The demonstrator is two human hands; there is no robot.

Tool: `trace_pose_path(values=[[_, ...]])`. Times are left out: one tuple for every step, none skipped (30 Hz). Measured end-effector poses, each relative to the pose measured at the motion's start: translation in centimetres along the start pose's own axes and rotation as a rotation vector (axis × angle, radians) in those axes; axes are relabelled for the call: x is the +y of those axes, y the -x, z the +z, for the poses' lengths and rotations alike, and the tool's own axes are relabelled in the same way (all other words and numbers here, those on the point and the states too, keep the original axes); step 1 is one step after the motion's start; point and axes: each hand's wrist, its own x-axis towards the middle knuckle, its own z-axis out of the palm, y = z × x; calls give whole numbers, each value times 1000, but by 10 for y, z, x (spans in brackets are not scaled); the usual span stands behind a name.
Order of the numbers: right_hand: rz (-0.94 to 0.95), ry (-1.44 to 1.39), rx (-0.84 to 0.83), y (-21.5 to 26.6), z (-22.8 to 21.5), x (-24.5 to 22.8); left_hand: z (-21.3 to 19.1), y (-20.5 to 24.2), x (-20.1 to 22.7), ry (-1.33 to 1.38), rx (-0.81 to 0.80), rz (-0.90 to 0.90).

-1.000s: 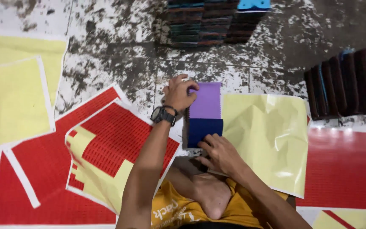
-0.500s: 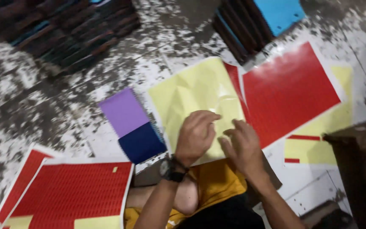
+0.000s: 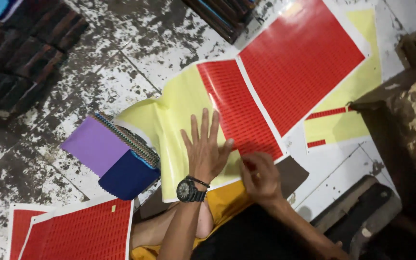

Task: The person sits on the floor and assembles notebooks by hand. They pick up stacks of colored paper, peel small red adhesive strips from a yellow backing sheet, and apply them to the spine of the paper stacks to bind them together.

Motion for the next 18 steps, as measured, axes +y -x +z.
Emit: trace_pose_path(values=[[10, 5, 5, -9, 1, -5, 8, -1, 0, 0, -10, 7], [29, 59, 10, -17, 3, -11, 15, 0, 0, -31, 19, -37], [44, 112, 18, -27, 4, -17, 22, -1, 0, -64, 54, -78], [48, 116, 26, -25, 11, -7, 25, -3, 1, -65, 50, -69], [50, 119, 46, -23, 19, 2, 28, -4, 1, -13, 110, -58], [52, 122, 67, -22, 26, 10, 31, -5, 2, 39, 170, -48], [48, 124, 76, -24, 27, 13, 39, -5, -1, 38, 174, -39], [90, 75, 104, -27, 27, 17, 46, -5, -5, 90, 394, 52], [135, 26, 130, -28, 28, 19, 54, -4, -8, 144, 608, 143], [134, 28, 138, -28, 28, 22, 57, 2, -9, 145, 609, 152], [252, -43, 140, -28, 28, 25, 61, 8, -10, 159, 581, 155], [368, -115, 142, -27, 28, 28, 65, 15, -12, 173, 553, 159], [371, -115, 142, -29, 25, 23, 67, 18, -11, 172, 551, 159], [391, -131, 145, -31, 22, 18, 68, 22, -9, 262, 548, 147], [406, -145, 148, -36, 18, 14, 70, 23, -7, 354, 549, 138], [403, -144, 150, -37, 18, 7, 74, 23, -6, 355, 551, 140], [388, -140, 184, -39, 17, -1, 77, 22, -6, 374, 531, 106], [373, -136, 218, -40, 17, -9, 80, 22, -5, 393, 511, 72]])
